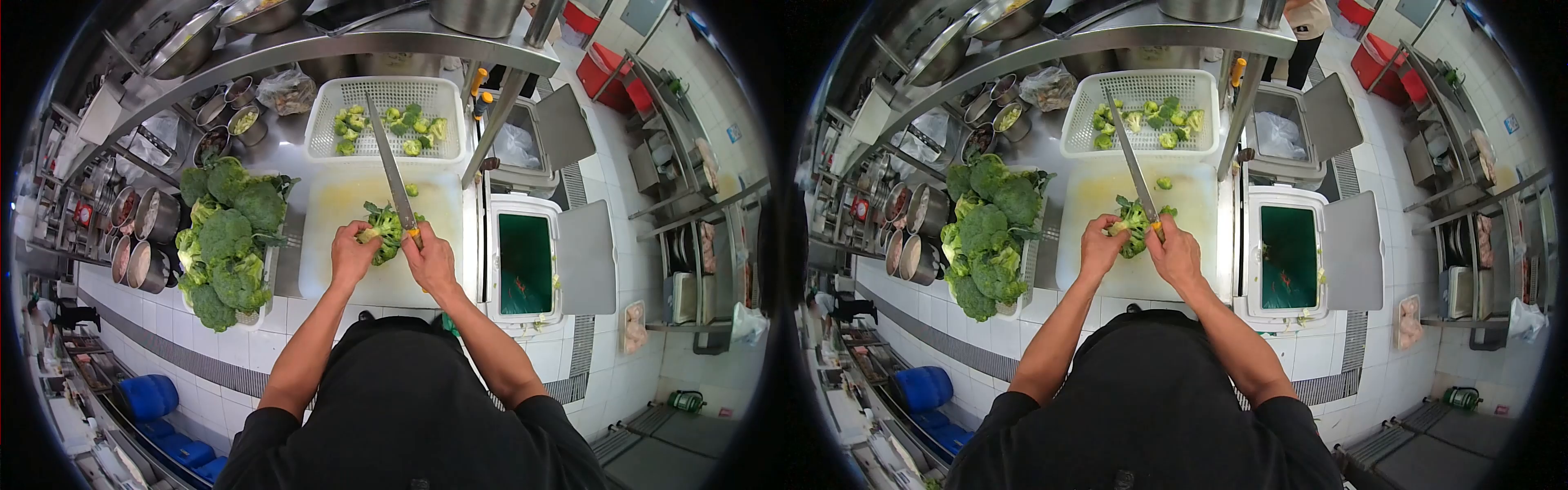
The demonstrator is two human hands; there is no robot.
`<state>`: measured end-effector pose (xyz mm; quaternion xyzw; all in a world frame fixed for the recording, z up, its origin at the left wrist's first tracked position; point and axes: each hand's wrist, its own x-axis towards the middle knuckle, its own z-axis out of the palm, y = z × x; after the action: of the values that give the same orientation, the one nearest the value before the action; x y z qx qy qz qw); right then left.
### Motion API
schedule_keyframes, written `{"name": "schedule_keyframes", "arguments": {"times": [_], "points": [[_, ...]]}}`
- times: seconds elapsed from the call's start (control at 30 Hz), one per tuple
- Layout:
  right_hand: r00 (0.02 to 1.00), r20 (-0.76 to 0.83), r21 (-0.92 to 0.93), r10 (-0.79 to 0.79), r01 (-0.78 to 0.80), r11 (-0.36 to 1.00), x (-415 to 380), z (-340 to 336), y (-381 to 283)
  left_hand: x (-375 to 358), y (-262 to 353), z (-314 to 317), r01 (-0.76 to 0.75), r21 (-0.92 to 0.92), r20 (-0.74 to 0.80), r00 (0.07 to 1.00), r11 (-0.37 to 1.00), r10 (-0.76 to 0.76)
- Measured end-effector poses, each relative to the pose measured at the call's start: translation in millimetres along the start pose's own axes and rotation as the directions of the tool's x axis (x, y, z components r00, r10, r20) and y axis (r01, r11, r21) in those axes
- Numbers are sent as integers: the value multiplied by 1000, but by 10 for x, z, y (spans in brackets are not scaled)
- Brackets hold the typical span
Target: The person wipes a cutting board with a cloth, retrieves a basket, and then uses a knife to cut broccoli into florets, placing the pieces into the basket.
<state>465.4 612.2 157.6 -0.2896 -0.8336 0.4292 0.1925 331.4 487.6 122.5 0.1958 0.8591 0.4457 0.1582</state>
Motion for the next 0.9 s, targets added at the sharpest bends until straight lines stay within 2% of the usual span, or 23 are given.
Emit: {"name": "schedule_keyframes", "arguments": {"times": [0.13,0.2,0.23,0.3,0.37,0.43,0.47,0.5,0.53,0.57,0.6,0.63,0.7,0.73,0.8,0.9], "points": [[996,-29,-69,-80,78,995,-7,228,204,43,-68,62,-3,-13,5,1000,1000,3],[986,122,-233,-109,135,963,19,299,294,56,-117,52,12,-62,-9,1000,998,-12],[986,122,-231,-117,143,963,73,290,303,74,-96,19,8,-61,-16,1000,998,-9],[998,29,-175,-48,53,983,153,207,330,30,-85,-51,216,-263,71,976,940,-205],[999,39,-172,-15,22,985,178,155,291,91,-122,-120,274,-275,113,961,921,-252],[993,104,-127,-58,71,989,109,179,266,99,-20,-198,333,-285,158,941,899,-299],[990,116,-132,-83,98,986,77,250,257,78,20,-241,234,-56,70,971,971,-230],[990,116,-131,-80,95,987,60,282,236,56,74,-275,135,185,2,990,973,-138],[989,136,-114,-50,66,991,49,312,219,39,62,-280,136,188,3,990,973,-139],[987,157,-95,-21,36,995,41,333,208,6,39,-294,-84,168,34,996,982,80],[987,159,-91,-17,32,995,46,349,221,-32,13,-310,-298,140,60,955,944,292],[987,154,-85,-38,52,995,61,356,241,-63,-18,-310,-294,143,64,956,945,287],[988,144,-81,-62,75,994,67,318,212,-76,-32,-293,-415,312,145,910,855,388],[990,124,-69,-61,70,995,46,277,170,-76,-23,-288,-416,312,145,909,854,390],[993,107,-56,-56,63,996,-16,226,93,-105,-5,-267,-308,225,126,950,924,286],[996,18,6,-84,84,996,-66,262,76,-177,44,-213,-227,211,113,972,951,207]]}}
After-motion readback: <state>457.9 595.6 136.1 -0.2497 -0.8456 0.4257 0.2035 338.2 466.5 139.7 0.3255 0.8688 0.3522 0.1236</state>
